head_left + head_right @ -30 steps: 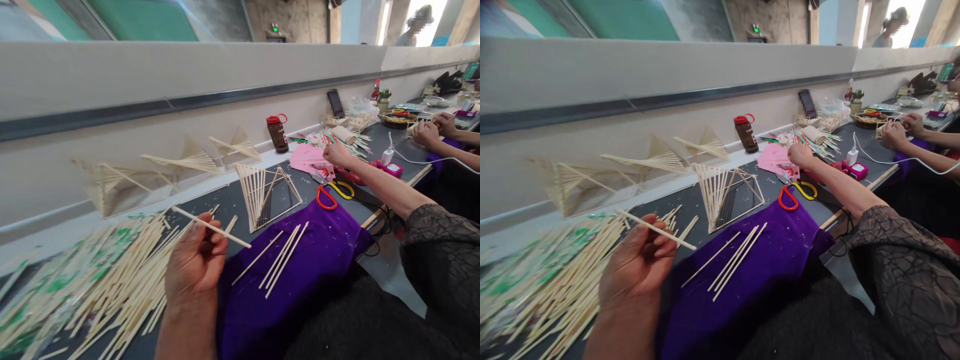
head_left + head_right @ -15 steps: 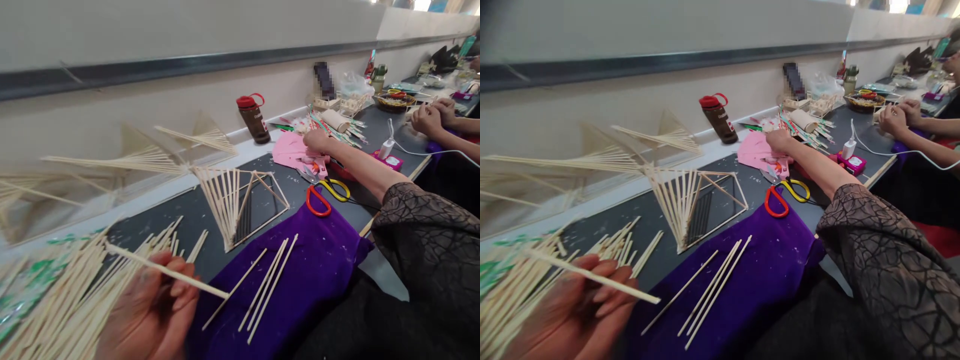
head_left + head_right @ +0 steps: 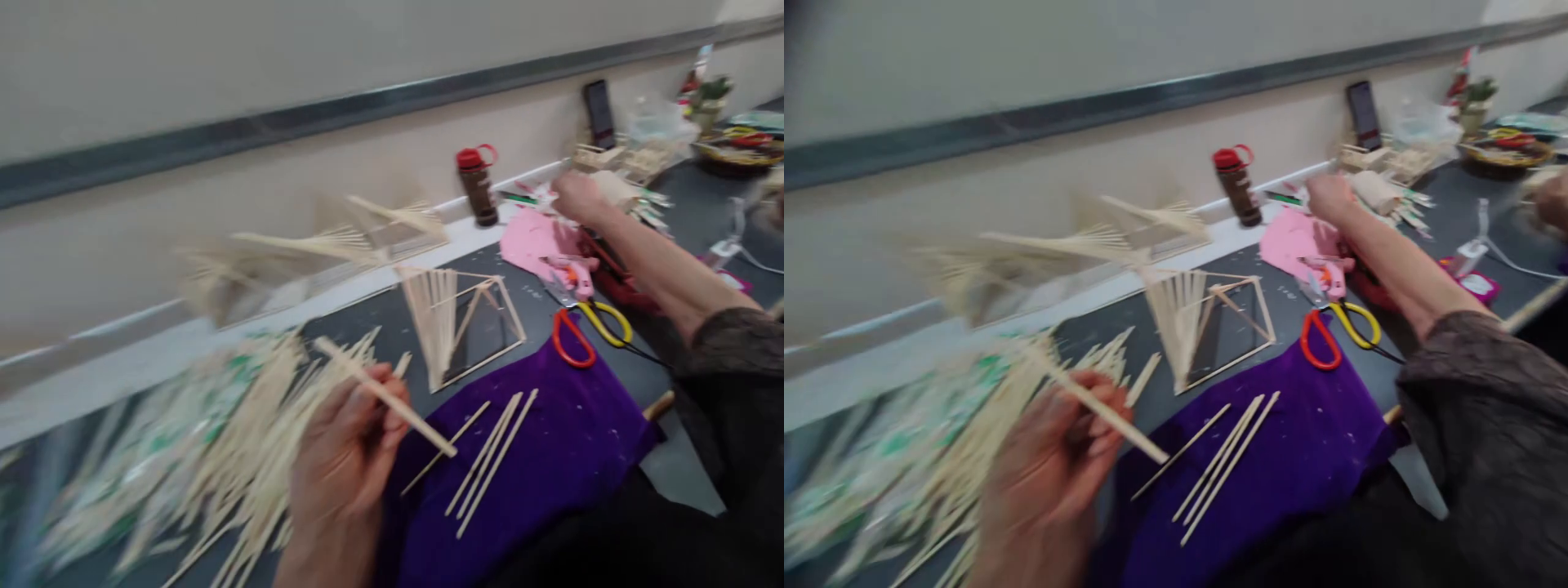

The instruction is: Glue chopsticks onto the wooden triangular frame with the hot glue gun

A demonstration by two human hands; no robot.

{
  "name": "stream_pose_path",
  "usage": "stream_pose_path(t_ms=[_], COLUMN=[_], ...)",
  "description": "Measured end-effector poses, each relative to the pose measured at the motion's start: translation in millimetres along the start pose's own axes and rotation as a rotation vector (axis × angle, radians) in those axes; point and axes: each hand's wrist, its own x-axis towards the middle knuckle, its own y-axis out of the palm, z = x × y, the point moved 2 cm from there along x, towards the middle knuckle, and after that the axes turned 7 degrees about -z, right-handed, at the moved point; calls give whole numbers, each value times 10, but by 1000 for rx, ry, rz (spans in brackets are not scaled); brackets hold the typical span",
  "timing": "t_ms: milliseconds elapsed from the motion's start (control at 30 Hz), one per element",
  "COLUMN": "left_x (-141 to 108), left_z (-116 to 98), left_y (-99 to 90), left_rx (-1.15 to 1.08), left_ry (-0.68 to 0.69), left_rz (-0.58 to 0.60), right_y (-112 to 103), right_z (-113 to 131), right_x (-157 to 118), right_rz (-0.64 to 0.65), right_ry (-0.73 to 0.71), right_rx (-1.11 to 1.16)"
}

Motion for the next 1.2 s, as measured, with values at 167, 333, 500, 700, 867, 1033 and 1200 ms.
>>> stream_pose_path(t_ms=[167, 333, 500, 700, 867, 1033, 1200], left_x=[74, 138, 209, 349, 405, 472, 550], left_z=[-216, -288, -339, -420, -461, -555, -699], left_y=[288, 482, 690, 802, 802, 833, 871], left_rx=[-31, 3, -20, -23, -14, -59, -110], left_ry=[82, 67, 100, 154, 164, 216, 299], left_rz=[138, 190, 261, 285, 280, 268, 225], right_y=[-380, -793, -847, -746, -676, -686, -759], right_z=[613, 1242, 1513, 1585, 1637, 1775, 1925], right_x=[-389, -1032, -1268, -1194, -1148, -1118, -1041], right_rz=[-58, 129, 113, 61, 76, 122, 94], right_ry=[-168, -456, -572, -537, -509, -480, -430], right_rx=[670, 946, 1000, 930, 994, 1014, 1042])
